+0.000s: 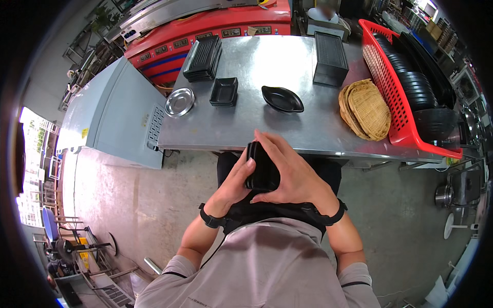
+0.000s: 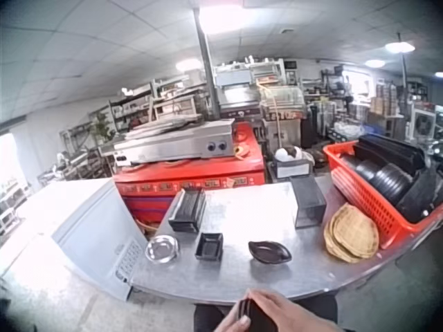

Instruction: The recorder is organizing various restaurant supplies, such as bento boxes and small metal containers, on a stainless steel counter in a kitchen.

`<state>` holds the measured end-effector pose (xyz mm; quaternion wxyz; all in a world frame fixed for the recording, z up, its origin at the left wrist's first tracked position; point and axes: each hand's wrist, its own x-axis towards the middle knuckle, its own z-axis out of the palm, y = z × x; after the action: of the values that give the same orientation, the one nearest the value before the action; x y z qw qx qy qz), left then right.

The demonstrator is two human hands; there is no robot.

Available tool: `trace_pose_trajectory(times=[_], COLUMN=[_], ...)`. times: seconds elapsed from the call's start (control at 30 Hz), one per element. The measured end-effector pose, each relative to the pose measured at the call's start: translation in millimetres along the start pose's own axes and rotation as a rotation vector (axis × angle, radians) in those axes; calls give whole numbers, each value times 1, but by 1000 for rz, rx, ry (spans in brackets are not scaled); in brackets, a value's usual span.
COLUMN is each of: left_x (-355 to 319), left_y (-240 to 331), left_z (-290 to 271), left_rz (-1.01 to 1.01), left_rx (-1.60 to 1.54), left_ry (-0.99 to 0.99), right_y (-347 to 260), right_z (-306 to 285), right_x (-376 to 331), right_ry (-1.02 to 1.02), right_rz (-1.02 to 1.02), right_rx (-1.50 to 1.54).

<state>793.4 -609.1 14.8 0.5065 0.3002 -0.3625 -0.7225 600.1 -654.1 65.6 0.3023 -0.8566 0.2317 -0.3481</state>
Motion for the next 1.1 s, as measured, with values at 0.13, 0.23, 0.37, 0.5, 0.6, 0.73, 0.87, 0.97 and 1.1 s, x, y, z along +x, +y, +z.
trace_pose_trajectory(times=[0.13, 0.23, 0.37, 0.5, 0.6, 0.73, 0.87, 0.97, 1.1], left_x=[1, 0, -1, -13, -28, -48, -65, -70, -68], left_y=[10, 11, 11, 21, 23, 24, 27, 26, 24], left_z=[-4, -7, -20, -41, -47, -55, -69, -77, -78], left_rz=[50, 46, 95, 183, 192, 187, 214, 221, 202], left_rx=[-122, -224, -330, -335, -359, -336, -332, -346, -358], left_ry=[-82, -85, 130, 191, 224, 238, 252, 254, 255], right_y=[2, 1, 3, 39, 77, 107, 122, 130, 133], right_z=[-5, -5, -20, -22, -6, 22, 37, 38, 39], right_x=[7, 16, 44, 113, 173, 208, 215, 214, 213], right_ry=[8, -10, 54, 130, 0, -104, -161, -182, -203], right_rz=[30, 59, 3, 97, 81, 106, 111, 97, 68], right_rx=[34, 47, 18, 65, -79, -169, -269, -263, -349])
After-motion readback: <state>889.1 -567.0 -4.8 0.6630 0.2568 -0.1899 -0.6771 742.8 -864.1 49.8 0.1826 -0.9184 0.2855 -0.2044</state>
